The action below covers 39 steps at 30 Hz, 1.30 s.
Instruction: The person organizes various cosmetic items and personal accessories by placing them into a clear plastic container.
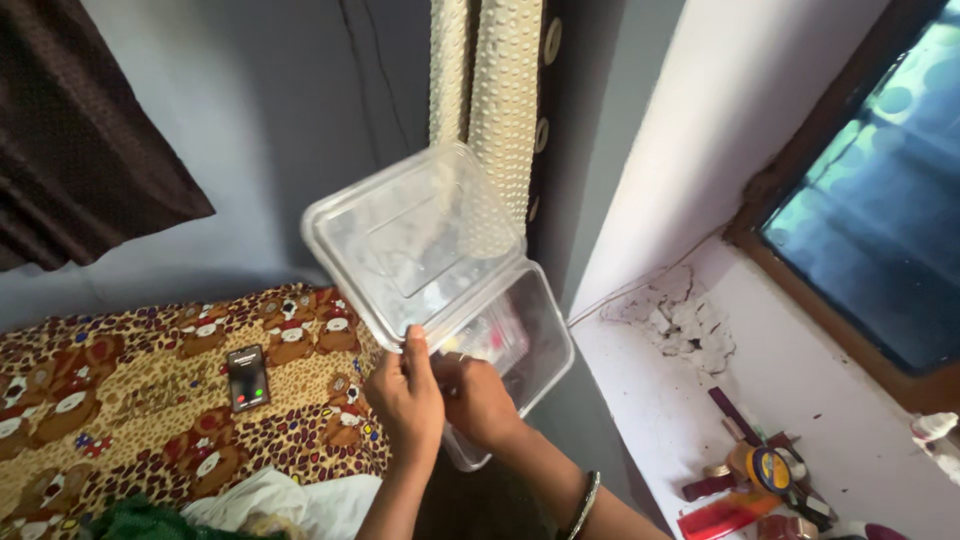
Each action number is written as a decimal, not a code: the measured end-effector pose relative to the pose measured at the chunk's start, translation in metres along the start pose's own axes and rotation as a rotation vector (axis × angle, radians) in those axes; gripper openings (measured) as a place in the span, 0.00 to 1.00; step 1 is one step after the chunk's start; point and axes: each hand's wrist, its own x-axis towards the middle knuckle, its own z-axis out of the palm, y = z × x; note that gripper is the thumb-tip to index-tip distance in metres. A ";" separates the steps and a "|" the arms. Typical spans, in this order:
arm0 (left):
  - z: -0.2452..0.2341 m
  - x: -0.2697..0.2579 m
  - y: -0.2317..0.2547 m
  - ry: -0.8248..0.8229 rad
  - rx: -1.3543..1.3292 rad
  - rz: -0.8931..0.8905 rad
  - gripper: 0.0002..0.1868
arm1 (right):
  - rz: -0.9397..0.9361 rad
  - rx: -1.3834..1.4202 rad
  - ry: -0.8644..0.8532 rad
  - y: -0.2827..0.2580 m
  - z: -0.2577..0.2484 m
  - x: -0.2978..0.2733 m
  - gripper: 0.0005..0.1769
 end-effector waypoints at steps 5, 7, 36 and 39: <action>-0.006 0.010 -0.004 0.036 0.037 -0.015 0.19 | 0.051 -0.454 -0.383 0.016 -0.007 -0.006 0.09; -0.003 0.005 -0.007 0.041 0.095 0.025 0.19 | 0.126 -0.425 -0.341 0.015 -0.015 -0.011 0.17; 0.010 -0.016 -0.006 0.018 0.098 -0.020 0.22 | 0.355 0.104 -0.106 0.016 -0.039 -0.007 0.15; 0.011 -0.017 -0.007 0.026 0.120 -0.007 0.23 | 0.344 0.364 -0.247 0.016 -0.037 -0.007 0.14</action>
